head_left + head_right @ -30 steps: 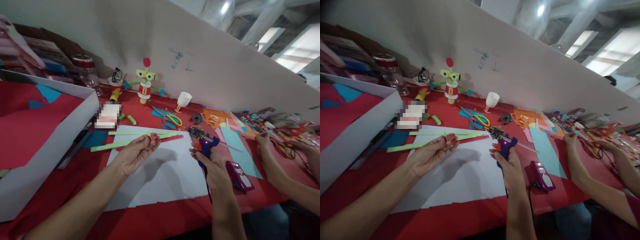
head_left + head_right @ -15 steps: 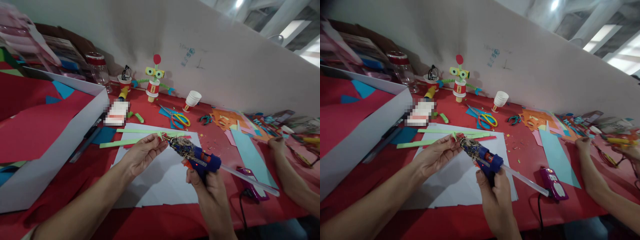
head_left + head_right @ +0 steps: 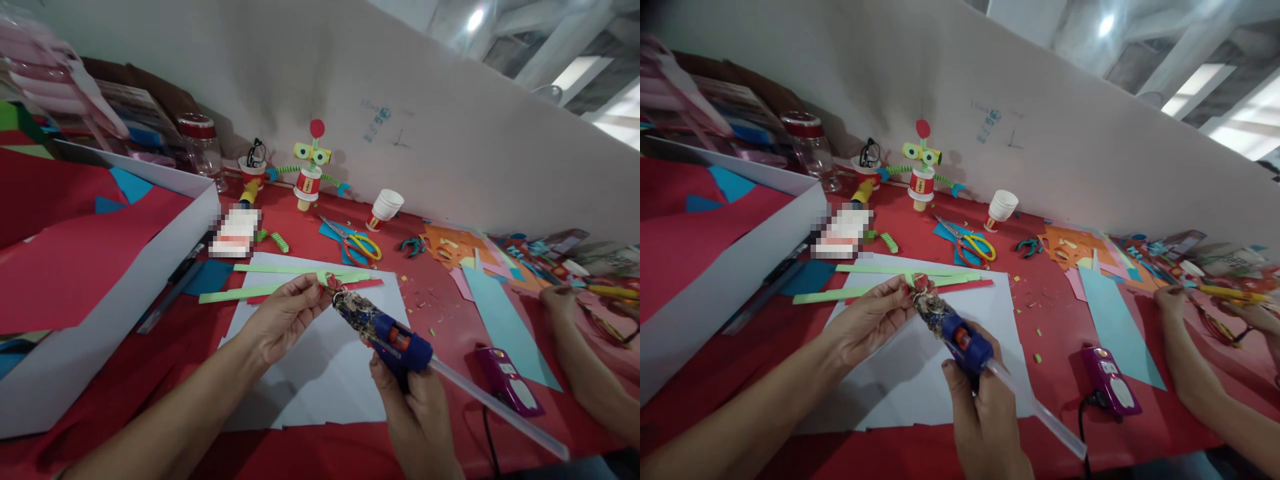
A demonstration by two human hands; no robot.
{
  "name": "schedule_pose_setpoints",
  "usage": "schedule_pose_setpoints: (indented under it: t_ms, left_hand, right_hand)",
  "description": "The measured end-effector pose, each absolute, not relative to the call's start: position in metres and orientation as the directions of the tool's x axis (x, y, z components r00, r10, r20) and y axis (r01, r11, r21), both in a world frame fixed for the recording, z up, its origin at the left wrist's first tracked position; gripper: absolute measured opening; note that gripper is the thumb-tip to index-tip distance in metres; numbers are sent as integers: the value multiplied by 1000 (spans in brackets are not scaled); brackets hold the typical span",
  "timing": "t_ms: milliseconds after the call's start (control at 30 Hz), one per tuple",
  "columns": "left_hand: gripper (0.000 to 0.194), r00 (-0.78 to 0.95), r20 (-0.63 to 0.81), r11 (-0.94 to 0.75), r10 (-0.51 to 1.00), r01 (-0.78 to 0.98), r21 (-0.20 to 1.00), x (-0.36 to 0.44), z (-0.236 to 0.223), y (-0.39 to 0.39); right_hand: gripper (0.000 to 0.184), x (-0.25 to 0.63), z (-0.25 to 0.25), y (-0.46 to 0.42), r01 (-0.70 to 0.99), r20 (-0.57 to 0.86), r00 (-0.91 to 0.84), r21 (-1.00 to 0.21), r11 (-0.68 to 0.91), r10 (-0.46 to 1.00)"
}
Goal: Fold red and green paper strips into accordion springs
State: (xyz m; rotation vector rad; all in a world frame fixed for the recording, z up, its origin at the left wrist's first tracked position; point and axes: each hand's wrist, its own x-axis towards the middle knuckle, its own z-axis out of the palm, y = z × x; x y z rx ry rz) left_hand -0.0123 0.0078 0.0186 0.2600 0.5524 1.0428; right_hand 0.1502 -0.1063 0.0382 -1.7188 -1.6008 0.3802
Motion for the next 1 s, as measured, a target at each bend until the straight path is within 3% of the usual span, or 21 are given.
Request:
schedule_pose_setpoints:
  t_ms: [300,500,1000]
  left_hand:
    - [14,395,-279,482,875,-755,444,-12,19,9]
    - [14,414,-243,480,877,-732,484,-14,21,8]
    - [19,391,-289,486,874,-716,501,-15,21,8]
  right_hand:
    - [40,146,37,-105,879,534,-40,-383,284,844]
    - [43,140,33,-106,917,611,-66,-274,289,789]
    - [46,142,31,-108,910,619,-66,-284,301,783]
